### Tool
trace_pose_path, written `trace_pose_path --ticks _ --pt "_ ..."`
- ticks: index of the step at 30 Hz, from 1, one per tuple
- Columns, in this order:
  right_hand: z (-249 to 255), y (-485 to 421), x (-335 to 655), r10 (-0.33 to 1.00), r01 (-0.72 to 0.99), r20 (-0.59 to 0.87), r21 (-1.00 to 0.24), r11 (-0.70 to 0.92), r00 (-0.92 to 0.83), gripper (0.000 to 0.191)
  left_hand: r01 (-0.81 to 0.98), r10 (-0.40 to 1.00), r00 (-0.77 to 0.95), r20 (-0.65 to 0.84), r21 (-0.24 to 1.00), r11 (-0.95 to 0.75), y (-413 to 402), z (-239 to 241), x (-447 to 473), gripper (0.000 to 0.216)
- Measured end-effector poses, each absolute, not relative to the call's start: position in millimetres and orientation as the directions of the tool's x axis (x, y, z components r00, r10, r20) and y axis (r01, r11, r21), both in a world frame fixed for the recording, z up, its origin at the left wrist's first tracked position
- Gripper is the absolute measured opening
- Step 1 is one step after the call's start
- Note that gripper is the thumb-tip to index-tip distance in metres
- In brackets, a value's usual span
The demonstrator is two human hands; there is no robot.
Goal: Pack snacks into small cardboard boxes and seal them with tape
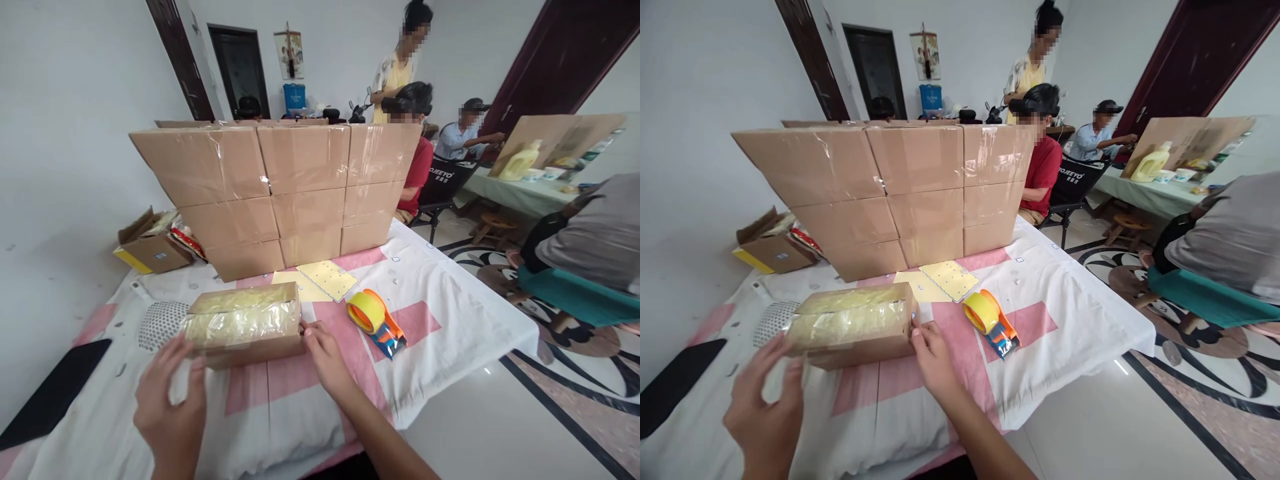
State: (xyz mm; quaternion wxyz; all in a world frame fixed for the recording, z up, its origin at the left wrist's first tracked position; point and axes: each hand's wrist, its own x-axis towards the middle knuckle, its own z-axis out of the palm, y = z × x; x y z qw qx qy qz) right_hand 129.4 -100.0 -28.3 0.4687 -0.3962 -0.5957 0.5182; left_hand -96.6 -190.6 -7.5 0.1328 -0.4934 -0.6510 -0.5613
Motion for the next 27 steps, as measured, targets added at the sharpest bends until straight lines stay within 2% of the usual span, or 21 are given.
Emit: trace_pose_path --ticks 2,3,5,7,10,15,22,27 --pt "-34.1 -101.8 126.5 0.949 -0.03 0.144 -0.989 0.142 -0.28 0.049 0.53 0.454 -0.739 0.498 0.845 -0.064 -191.1 -24.9 -109.4 0.041" --pt "-37.3 -102.6 125.0 0.947 -0.037 0.14 -0.99 0.136 -0.29 0.049 0.39 0.478 -0.796 0.372 0.918 -0.064 -190.1 -33.3 -115.4 0.043" --pt "-43.2 -103.5 122.5 0.946 -0.06 0.136 -0.991 0.124 -0.295 0.047 0.181 0.529 -0.823 0.208 0.978 -0.103 -186.7 -46.4 -125.1 0.043" --pt "-47.9 -103.5 121.5 0.948 -0.089 0.136 -0.989 0.115 -0.289 0.046 0.069 0.549 -0.822 0.154 0.983 -0.172 -183.1 -53.2 -130.6 0.039" --pt "-52.2 -103.0 122.8 0.953 -0.137 0.104 -0.988 0.067 -0.285 0.048 0.033 0.547 -0.824 0.146 0.977 -0.211 -179.0 -55.9 -133.3 0.035" --pt "-55.3 -105.2 127.5 0.946 -0.196 0.001 -0.978 -0.066 -0.326 0.054 0.017 0.542 -0.832 0.117 0.982 -0.186 -176.8 -61.5 -131.7 0.035" --pt "-51.7 -103.3 122.6 0.943 -0.119 0.168 -0.983 0.139 -0.288 0.037 0.056 0.551 -0.822 0.143 0.984 -0.172 -179.9 -64.7 -123.1 0.029" --pt "-38.3 -79.1 115.5 0.954 0.013 0.182 -0.982 0.191 -0.239 0.022 0.056 0.554 -0.819 0.15 0.981 -0.183 -180.9 -65.1 -124.1 0.026"
